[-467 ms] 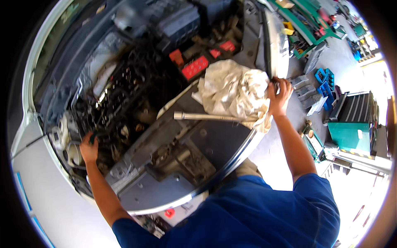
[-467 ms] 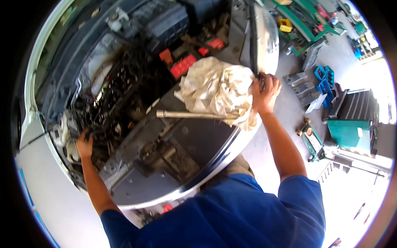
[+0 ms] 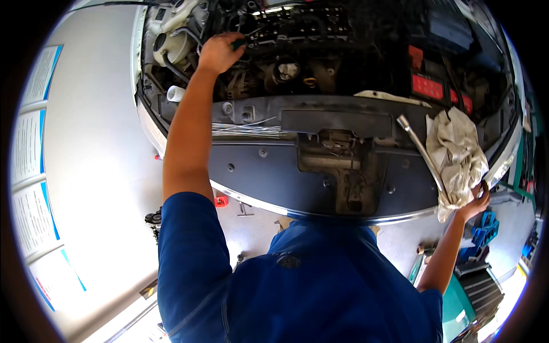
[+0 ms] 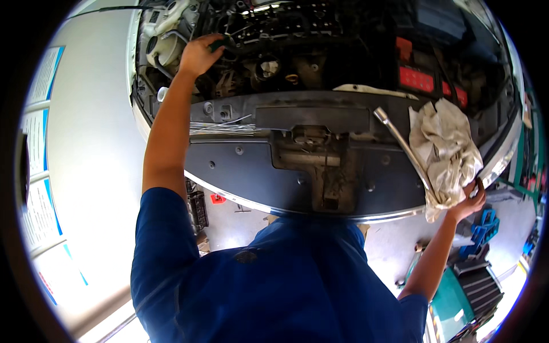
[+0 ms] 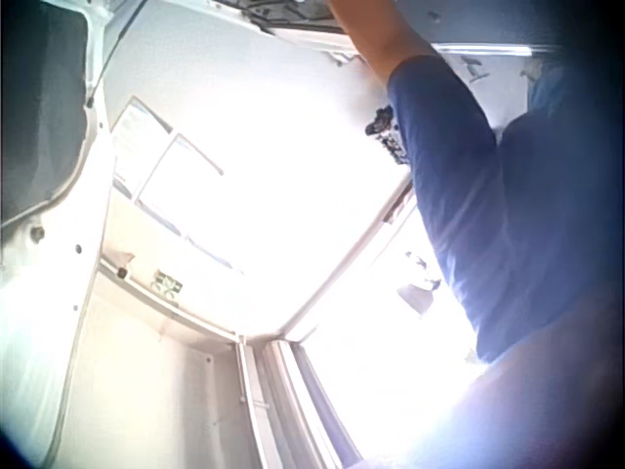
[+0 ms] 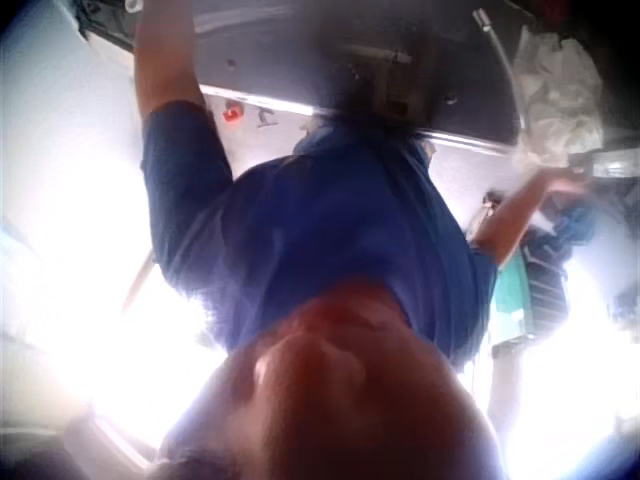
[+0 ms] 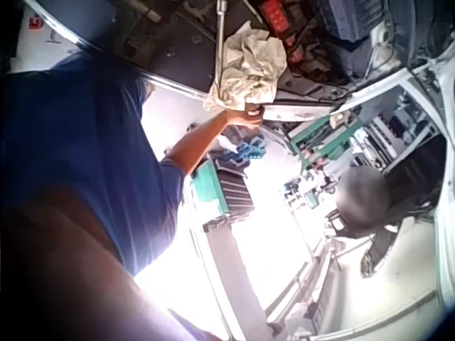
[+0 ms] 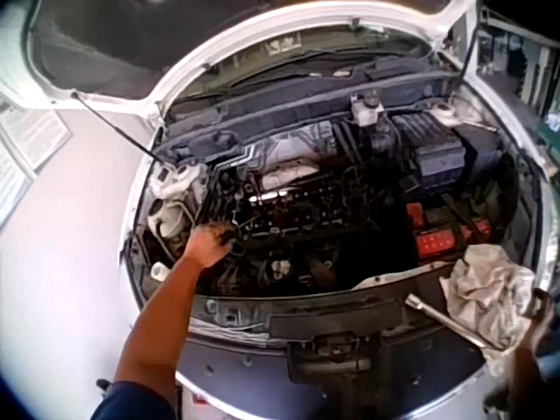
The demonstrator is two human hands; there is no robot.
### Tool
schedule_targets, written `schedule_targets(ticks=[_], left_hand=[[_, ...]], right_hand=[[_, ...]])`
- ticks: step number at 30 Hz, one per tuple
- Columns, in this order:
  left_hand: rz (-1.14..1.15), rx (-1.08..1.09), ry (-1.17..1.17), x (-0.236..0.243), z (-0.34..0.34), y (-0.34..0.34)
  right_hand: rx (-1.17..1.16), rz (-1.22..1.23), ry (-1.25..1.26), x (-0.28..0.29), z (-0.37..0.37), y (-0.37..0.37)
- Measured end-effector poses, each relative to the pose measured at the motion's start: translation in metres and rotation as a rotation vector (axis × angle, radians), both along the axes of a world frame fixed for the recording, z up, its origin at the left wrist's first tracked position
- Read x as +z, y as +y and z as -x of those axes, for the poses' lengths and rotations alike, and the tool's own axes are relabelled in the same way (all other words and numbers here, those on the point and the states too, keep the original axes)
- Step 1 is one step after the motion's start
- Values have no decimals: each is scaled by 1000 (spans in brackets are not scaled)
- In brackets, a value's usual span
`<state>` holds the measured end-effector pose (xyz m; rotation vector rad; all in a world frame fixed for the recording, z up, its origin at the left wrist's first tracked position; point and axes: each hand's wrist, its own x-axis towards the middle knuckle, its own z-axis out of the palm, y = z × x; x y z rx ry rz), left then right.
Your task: The person removes components from the engine cylinder head using a screwdriver and a socket wrench, then cleans a part with a cloth.
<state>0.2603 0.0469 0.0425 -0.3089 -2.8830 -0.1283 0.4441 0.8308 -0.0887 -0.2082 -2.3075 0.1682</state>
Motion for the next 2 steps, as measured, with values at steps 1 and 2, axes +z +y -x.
schedule_targets(ticks=[1,2], left_hand=[[11,-39,6,-15,7,-2],[64,15,-80,-12,6,-7]], right_hand=[[-9,-57,48,-7,-9,-4],[6,-47,45,-6,7,-15]])
